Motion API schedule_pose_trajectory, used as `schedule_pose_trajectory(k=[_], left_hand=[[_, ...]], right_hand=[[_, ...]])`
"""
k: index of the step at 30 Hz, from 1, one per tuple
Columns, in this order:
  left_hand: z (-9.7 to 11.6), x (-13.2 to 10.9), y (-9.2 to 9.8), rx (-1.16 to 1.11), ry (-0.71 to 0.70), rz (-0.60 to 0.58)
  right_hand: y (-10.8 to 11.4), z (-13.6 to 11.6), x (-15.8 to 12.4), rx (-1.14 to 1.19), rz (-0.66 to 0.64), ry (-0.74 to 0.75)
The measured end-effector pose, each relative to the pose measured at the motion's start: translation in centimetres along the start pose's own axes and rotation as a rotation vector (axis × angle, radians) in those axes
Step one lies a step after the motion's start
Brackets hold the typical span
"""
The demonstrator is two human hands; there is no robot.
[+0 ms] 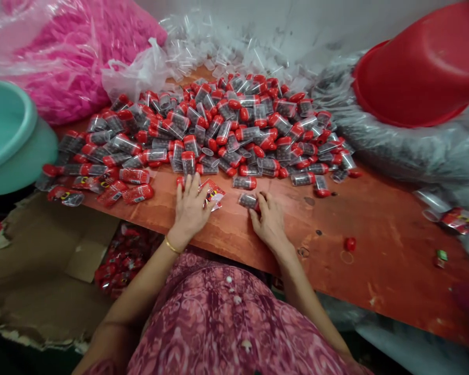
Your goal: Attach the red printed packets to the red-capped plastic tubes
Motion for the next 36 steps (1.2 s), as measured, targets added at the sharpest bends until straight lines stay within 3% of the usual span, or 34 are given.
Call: schedule_pose_trajectory(k=[4,10,14,19,21,24,28,30,32,36], left_hand=[[0.3,0.9,-1.5,-0.018,0.010,0.012],[-0.4,0.3,-1.0,0.002,-0.002,0.057],[0.3,0.3,-0.1,-0.009,0.038,0.129],[1.2,0.1,0.9,-0.105,0.030,0.211],[1.2,0.1,0.8,-0.209,0.030,0.231],[0.3,0.2,0.1,-0.537,0.143,0.249],[-1.3,1.2,-1.5,-0.986,0.271,0.191],[-1.8,1.7,-1.6,-0.941,0.292,0.182],[-1.9,1.9,-1.1,-0.713,0.301,0.175],[-0.8,2.0,-0.1,-0.295,0.181,0.123]], right_hand=[[-0.1,0.0,-0.6,0.002,0.063,-0.003],[1.7,-1.8,0.0,0.048,0.149,0.006],[2.2,-5.2,1.7,0.312,0.112,0.043],[-0.2,-7.7,4.7,0.716,-0.028,-0.097],[-1.1,-8.0,5.5,0.853,-0.023,-0.107],[-1.8,-8.1,6.0,0.981,-0.027,-0.128],[-2.2,-8.1,6.0,0.987,-0.144,-0.164],[-2.1,-7.7,6.0,0.904,-0.152,-0.203],[-1.5,-6.9,6.1,0.846,-0.081,-0.250],[-0.3,-5.6,6.2,1.023,0.031,-0.271]])
Point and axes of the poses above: each hand's wrist, its own x-axis towards the middle knuckle, its own y-axis out of the back of the hand, z = x × y, the point moved 3 cm from there along x, towards the middle knuckle, and after that the axes turned 7 degrees about -z, right-handed, at the moved point
